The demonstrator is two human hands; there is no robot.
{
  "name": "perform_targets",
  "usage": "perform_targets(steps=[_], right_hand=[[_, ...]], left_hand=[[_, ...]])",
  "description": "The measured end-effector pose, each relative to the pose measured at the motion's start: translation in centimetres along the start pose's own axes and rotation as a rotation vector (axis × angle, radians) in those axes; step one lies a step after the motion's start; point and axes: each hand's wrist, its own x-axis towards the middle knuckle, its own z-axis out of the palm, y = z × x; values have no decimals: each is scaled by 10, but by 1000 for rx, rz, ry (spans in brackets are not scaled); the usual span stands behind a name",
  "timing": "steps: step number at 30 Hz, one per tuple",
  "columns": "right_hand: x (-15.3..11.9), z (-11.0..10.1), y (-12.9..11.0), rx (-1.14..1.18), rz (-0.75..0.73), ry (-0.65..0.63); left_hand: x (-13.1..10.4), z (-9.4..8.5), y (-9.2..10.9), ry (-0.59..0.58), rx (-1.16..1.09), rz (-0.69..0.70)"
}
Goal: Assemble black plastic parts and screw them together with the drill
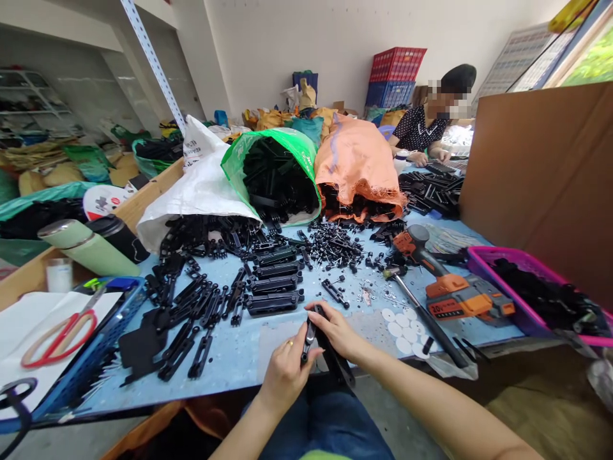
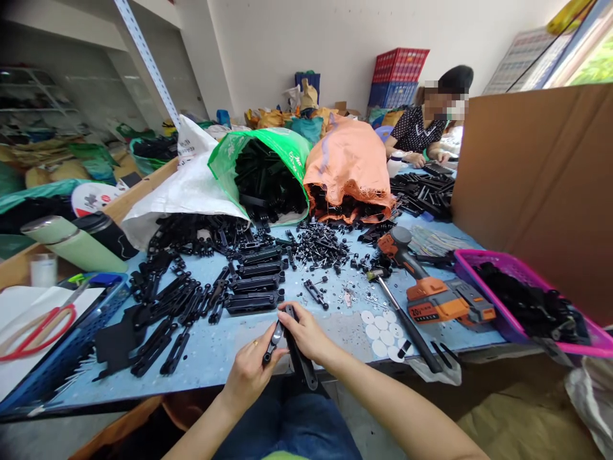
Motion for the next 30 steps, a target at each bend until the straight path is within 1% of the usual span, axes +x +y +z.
perform_targets(steps=[3,7,9,10,11,12,14,15,16,17,19,21,22,23,24,25,26,27,28,29,30], right_hand=[[-6,0,3,27,36,-66],[-6,2,8,42,53,-20],[-5,-3,6,45,36,-11],[-5,-9,4,26,21,-35],[-7,-16,0,-17,2,-92],[-9,-24,-5,-83,-20,-176],[-18,-38,-15,-256,-75,-353],[-24,-43,-20,-347,-98,-419],[-30,-45,-24,-433,-114,-451],[-36,-46,-27,-511,-126,-449],[-45,-45,-30,-622,-152,-420],[-48,-48,-26,-664,-196,-446],[-47,-54,-23,-671,-216,-469],[-46,-61,-18,-682,-222,-484],[-43,-70,-14,-708,-210,-469],[-40,-79,-10,-755,-188,-408],[-38,-85,-8,-821,-164,-307],[-36,-89,-8,-893,-153,-193],[-35,-88,-10,-954,-164,-88],[-34,-83,-13,-986,-197,-13],[-34,-75,-18,-977,-238,9]], left_hand=[[-4,-1,0,-32,-42,11],[-10,6,3,26,-16,-94],[-10,4,3,62,-34,-143],[-8,0,1,56,-72,-162],[-6,-7,-1,15,-133,-182],[-4,-15,-5,-60,-213,-202],[1,-34,-12,-261,-360,-240],[3,-42,-15,-346,-395,-252],[4,-49,-17,-395,-396,-258],[4,-55,-19,-404,-372,-257],[1,-62,-23,-374,-317,-243],[-3,-70,-32,-343,-306,-252],[-6,-76,-40,-308,-312,-291],[-8,-83,-49,-250,-319,-358],[-10,-91,-58,-170,-322,-446],[-11,-98,-65,-81,-321,-544],[-12,-103,-70,-17,-312,-626],[-11,-106,-71,3,-293,-666],[-9,-104,-66,-45,-282,-660],[-6,-100,-58,-122,-279,-630],[-3,-92,-45,-209,-282,-584]])
